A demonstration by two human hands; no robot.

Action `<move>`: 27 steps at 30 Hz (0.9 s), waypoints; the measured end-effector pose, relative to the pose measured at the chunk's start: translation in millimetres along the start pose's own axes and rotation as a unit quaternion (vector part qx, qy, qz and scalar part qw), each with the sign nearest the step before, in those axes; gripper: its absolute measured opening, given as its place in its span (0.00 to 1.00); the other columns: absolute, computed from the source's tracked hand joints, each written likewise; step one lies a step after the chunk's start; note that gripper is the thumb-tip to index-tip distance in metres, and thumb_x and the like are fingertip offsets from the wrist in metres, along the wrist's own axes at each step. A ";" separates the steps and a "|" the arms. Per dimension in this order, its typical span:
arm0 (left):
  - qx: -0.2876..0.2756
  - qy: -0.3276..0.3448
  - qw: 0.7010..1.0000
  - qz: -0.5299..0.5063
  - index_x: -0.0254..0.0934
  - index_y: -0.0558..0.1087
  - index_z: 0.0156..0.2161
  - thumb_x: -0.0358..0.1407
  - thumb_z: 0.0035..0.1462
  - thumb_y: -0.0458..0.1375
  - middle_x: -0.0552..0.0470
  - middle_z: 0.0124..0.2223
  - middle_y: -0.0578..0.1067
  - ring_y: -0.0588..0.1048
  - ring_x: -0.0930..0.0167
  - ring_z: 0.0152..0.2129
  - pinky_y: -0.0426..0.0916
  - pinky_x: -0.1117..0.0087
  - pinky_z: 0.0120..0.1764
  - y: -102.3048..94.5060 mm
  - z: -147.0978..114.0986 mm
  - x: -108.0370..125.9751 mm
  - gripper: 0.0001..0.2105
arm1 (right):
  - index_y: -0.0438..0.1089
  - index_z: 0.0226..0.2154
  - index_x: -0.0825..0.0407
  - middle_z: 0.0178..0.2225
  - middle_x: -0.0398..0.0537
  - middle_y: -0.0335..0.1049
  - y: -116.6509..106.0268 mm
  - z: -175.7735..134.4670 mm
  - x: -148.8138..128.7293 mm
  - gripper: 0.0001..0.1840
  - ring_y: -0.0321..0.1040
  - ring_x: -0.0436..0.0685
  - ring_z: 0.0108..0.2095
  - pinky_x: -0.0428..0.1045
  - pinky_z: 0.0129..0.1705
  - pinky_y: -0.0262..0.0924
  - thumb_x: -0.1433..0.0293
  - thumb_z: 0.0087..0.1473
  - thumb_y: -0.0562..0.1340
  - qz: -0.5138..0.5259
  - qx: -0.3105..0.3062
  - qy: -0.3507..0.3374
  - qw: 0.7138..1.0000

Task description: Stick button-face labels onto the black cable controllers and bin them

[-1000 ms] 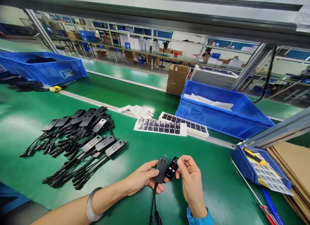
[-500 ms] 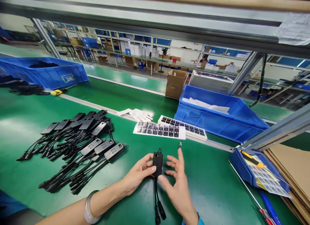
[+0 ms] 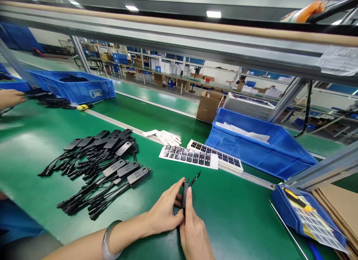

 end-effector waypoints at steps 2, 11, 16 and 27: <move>-0.003 -0.007 1.000 0.022 0.36 0.43 0.66 0.26 0.45 0.54 0.40 0.53 0.66 0.72 0.64 0.38 0.69 0.63 0.41 -1.6 0.0 -1.4 0.42 | 0.44 0.65 0.49 0.44 0.54 0.74 3.3 -2.2 0.2 0.33 0.75 0.60 0.36 0.52 0.37 0.69 0.70 0.58 0.48 -0.004 -0.015 -0.007 1.000; 0.015 -0.174 0.944 -0.280 0.35 0.62 0.56 0.26 0.41 0.49 0.48 0.34 0.74 0.73 0.71 0.24 0.70 0.66 0.32 -24.6 16.7 -20.9 0.31 | 0.30 0.65 0.40 0.31 0.44 0.71 -37.0 16.0 12.7 0.46 0.54 0.47 0.14 0.44 0.14 0.56 0.57 0.54 0.59 0.253 0.037 0.201 0.946; 0.016 -0.109 0.979 -0.171 0.37 0.68 0.52 0.27 0.44 0.56 0.46 0.45 0.72 0.72 0.67 0.37 0.68 0.64 0.43 -26.4 17.1 -11.1 0.25 | 0.35 0.64 0.35 0.34 0.44 0.70 -36.8 19.6 8.4 0.50 0.51 0.43 0.14 0.42 0.14 0.56 0.59 0.49 0.66 0.377 0.031 0.236 0.895; -0.021 -0.081 0.928 -0.362 0.32 0.70 0.38 0.43 0.54 0.60 0.50 0.32 0.73 0.71 0.72 0.28 0.66 0.70 0.36 -3.6 12.6 7.0 0.14 | 0.32 0.65 0.38 0.26 0.39 0.66 -18.9 10.9 -1.5 0.50 0.55 0.45 0.13 0.43 0.13 0.58 0.59 0.51 0.64 0.373 0.009 0.223 0.901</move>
Point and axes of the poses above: each hand's wrist, its own z-axis towards the middle knuckle, its own y-axis out of the palm, x = y × z, the point moved 9 cm from there along z, towards the middle knuckle
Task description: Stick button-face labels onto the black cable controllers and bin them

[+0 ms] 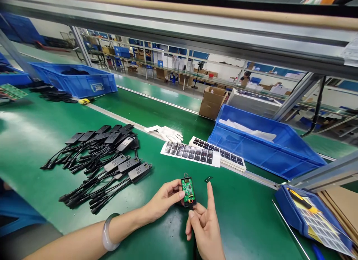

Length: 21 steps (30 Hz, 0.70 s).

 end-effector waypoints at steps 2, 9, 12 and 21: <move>-0.007 -0.013 0.999 -0.051 0.33 0.70 0.42 0.41 0.52 0.62 0.48 0.36 0.74 0.72 0.71 0.33 0.66 0.69 0.40 2.1 -0.6 -3.3 0.16 | 0.32 0.65 0.39 0.27 0.41 0.67 1.3 -0.7 2.0 0.49 0.55 0.46 0.14 0.43 0.12 0.57 0.58 0.52 0.63 0.001 -0.004 0.005 1.000; -0.006 -0.009 0.994 -0.107 0.40 0.61 0.55 0.38 0.48 0.66 0.48 0.42 0.72 0.73 0.66 0.42 0.65 0.63 0.48 1.7 -1.6 -5.6 0.30 | 0.35 0.65 0.39 0.36 0.47 0.68 -10.7 0.5 -0.4 0.46 0.60 0.48 0.20 0.43 0.16 0.59 0.58 0.52 0.62 -0.125 0.041 -0.057 0.990; 0.020 -0.003 0.996 -0.088 0.40 0.62 0.53 0.38 0.48 0.66 0.50 0.41 0.71 0.73 0.67 0.42 0.65 0.63 0.48 -2.9 -0.4 -6.7 0.28 | 0.40 0.65 0.45 0.44 0.52 0.68 -12.7 -1.1 -9.0 0.44 0.65 0.50 0.25 0.48 0.29 0.67 0.62 0.52 0.63 -0.255 0.048 -0.140 0.956; 0.052 -0.082 0.993 -0.063 0.37 0.61 0.52 0.45 0.44 0.67 0.52 0.39 0.68 0.72 0.71 0.33 0.69 0.65 0.39 -8.0 -0.6 -23.1 0.31 | 0.45 0.64 0.40 0.49 0.50 0.71 -1.6 -7.1 -15.9 0.33 0.65 0.51 0.22 0.49 0.31 0.68 0.62 0.59 0.54 -0.299 0.006 -0.162 0.940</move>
Point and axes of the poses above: each hand's wrist, its own z-axis towards the middle knuckle, its own y-axis out of the palm, x = y × z, the point moved 9 cm from there along z, towards the middle knuckle
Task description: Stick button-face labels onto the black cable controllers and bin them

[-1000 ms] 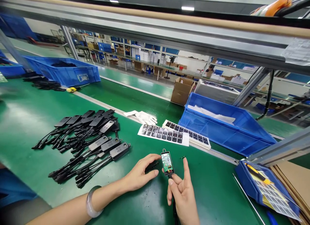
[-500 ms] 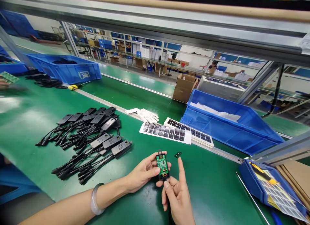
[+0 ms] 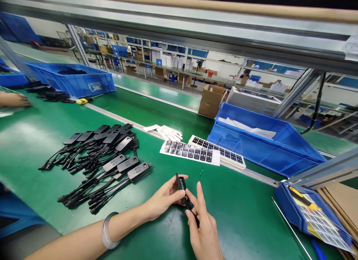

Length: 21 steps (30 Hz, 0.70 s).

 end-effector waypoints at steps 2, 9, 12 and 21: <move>-0.014 -0.020 1.000 0.008 0.36 0.60 0.53 0.45 0.45 0.66 0.52 0.38 0.68 0.73 0.71 0.32 0.69 0.65 0.39 0.9 0.2 -1.9 0.33 | 0.43 0.64 0.39 0.47 0.48 0.73 2.7 -1.1 0.1 0.33 0.66 0.53 0.21 0.48 0.28 0.68 0.61 0.59 0.53 -0.004 -0.022 0.008 1.000; -0.116 -0.069 0.987 0.090 0.36 0.62 0.55 0.42 0.47 0.65 0.53 0.35 0.69 0.73 0.73 0.27 0.71 0.67 0.32 -2.3 -2.0 13.2 0.31 | 0.34 0.66 0.47 0.41 0.48 0.76 -17.1 6.0 -18.2 0.33 0.70 0.53 0.23 0.46 0.29 0.68 0.66 0.62 0.48 -0.093 -0.060 -0.075 0.991; -0.093 -0.060 0.992 0.058 0.38 0.63 0.55 0.39 0.47 0.66 0.51 0.37 0.70 0.74 0.69 0.33 0.72 0.66 0.35 -9.4 -1.8 25.2 0.30 | 0.31 0.66 0.47 0.42 0.44 0.76 -41.4 11.8 -25.9 0.36 0.70 0.52 0.23 0.46 0.29 0.69 0.68 0.62 0.50 -0.140 0.011 -0.091 0.986; -0.057 -0.054 0.995 -0.057 0.36 0.67 0.47 0.35 0.37 0.72 0.47 0.39 0.74 0.76 0.69 0.34 0.72 0.70 0.35 1.5 -1.8 10.4 0.30 | 0.36 0.66 0.52 0.35 0.43 0.78 -29.2 -15.4 -66.0 0.43 0.75 0.54 0.30 0.48 0.39 0.70 0.82 0.55 0.58 -0.282 0.137 -0.306 0.899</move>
Point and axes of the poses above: each hand's wrist, its own z-axis towards the middle knuckle, its own y-axis out of the palm, x = y × z, the point moved 9 cm from there along z, towards the middle knuckle
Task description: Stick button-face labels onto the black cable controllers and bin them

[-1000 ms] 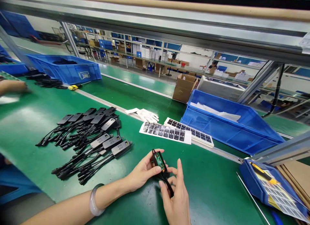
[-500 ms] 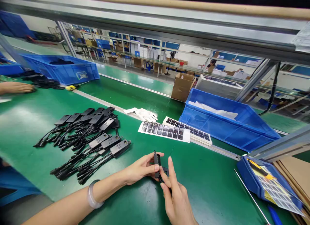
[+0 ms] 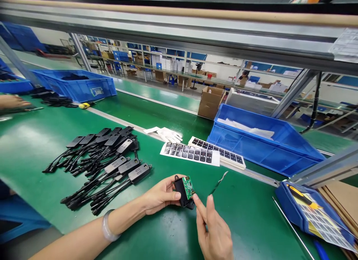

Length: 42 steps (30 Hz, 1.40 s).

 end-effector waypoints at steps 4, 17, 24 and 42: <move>0.003 0.015 1.000 0.011 0.37 0.66 0.49 0.34 0.38 0.71 0.49 0.37 0.73 0.75 0.70 0.33 0.71 0.70 0.34 -1.8 0.6 3.2 0.30 | 0.37 0.65 0.58 0.37 0.51 0.78 7.5 -5.6 -8.4 0.43 0.74 0.55 0.29 0.48 0.33 0.70 0.84 0.54 0.58 0.038 -0.041 -0.103 0.993; -0.012 0.010 1.000 0.018 0.37 0.64 0.51 0.31 0.42 0.69 0.44 0.44 0.75 0.76 0.67 0.36 0.71 0.69 0.36 2.3 -1.2 0.8 0.30 | 0.39 0.64 0.64 0.34 0.57 0.75 19.3 -12.7 -14.7 0.41 0.67 0.57 0.28 0.51 0.26 0.60 0.88 0.51 0.55 0.110 -0.115 -0.159 0.975; -0.010 0.000 1.000 -0.003 0.37 0.63 0.51 0.32 0.43 0.68 0.43 0.44 0.74 0.76 0.63 0.40 0.70 0.68 0.38 3.3 -2.2 -0.8 0.29 | 0.42 0.64 0.62 0.34 0.57 0.74 27.9 -19.4 -10.3 0.37 0.67 0.58 0.30 0.52 0.28 0.59 0.85 0.54 0.54 0.132 -0.141 -0.163 0.968; 0.070 0.169 0.978 0.100 0.36 0.61 0.42 0.42 0.56 0.58 0.47 0.37 0.75 0.75 0.66 0.36 0.68 0.60 0.44 -2.7 -6.1 8.4 0.15 | 0.43 0.62 0.51 0.24 0.39 0.68 68.7 -39.7 45.1 0.38 0.66 0.51 0.21 0.47 0.26 0.67 0.60 0.55 0.61 0.282 -0.147 0.322 0.892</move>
Point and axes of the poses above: each hand's wrist, its own z-axis towards the middle knuckle, its own y-axis out of the palm, x = y × z, the point moved 9 cm from there along z, towards the middle knuckle
